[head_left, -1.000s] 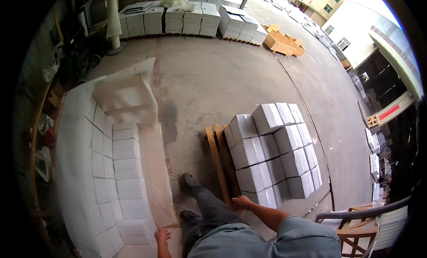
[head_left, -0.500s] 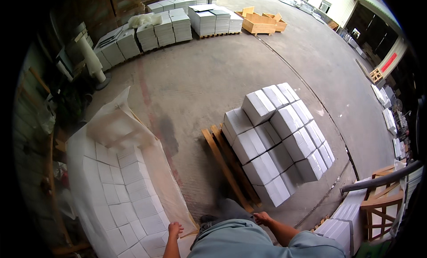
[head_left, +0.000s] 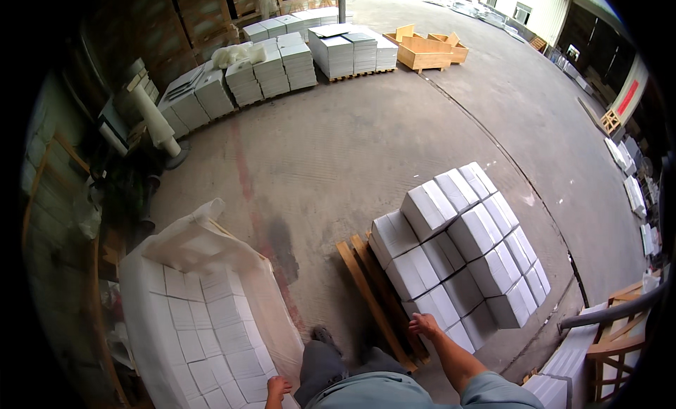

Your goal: The person repeatedly picks up white rectangular boxes from a pallet and places them onto a plastic-wrapped stack on another pallet. The person walks back and forth between the two pallets, handling one box at a time and arranging them in rows.

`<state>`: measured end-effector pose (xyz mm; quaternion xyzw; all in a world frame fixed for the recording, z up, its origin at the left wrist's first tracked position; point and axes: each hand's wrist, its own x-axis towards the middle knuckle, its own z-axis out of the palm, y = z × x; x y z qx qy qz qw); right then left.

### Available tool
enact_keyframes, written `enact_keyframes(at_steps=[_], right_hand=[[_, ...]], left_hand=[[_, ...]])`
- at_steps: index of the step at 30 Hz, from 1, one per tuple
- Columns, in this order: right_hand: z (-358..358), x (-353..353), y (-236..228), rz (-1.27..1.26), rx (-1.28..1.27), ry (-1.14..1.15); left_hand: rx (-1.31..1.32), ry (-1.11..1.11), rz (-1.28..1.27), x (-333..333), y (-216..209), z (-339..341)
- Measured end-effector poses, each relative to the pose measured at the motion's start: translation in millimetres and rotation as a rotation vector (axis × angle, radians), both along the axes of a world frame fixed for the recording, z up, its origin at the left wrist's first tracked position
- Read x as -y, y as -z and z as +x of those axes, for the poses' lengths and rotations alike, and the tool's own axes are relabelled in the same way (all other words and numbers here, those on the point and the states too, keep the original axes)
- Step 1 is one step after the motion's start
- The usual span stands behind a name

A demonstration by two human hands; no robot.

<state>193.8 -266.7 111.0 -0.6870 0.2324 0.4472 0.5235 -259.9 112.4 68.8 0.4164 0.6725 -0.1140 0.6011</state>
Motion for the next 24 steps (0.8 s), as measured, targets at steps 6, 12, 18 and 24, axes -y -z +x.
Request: enact_keyframes(at_steps=[6, 12, 18, 24], right_hand=[[19.6, -43.8, 13.2, 0.014, 0.031, 0.077], [-38.9, -55.6, 8.2, -0.079, -0.018, 0.22], [-93.9, -86.4, 16.4, -0.04, -0.187, 0.444], [-112.3, -98.5, 42.6, -0.037, -0.274, 0.58]], left_hand=[[-0.053, 0.203, -0.061, -98.1, 37.1, 37.1], [0.019, 0.474, 0.015, -204.7, 14.2, 189.1], [0.117, 0.666, 0.101, -291.9, -3.3, 349.4], [0.249, 0.841, 0.104, -260.6, -13.1, 497.1]])
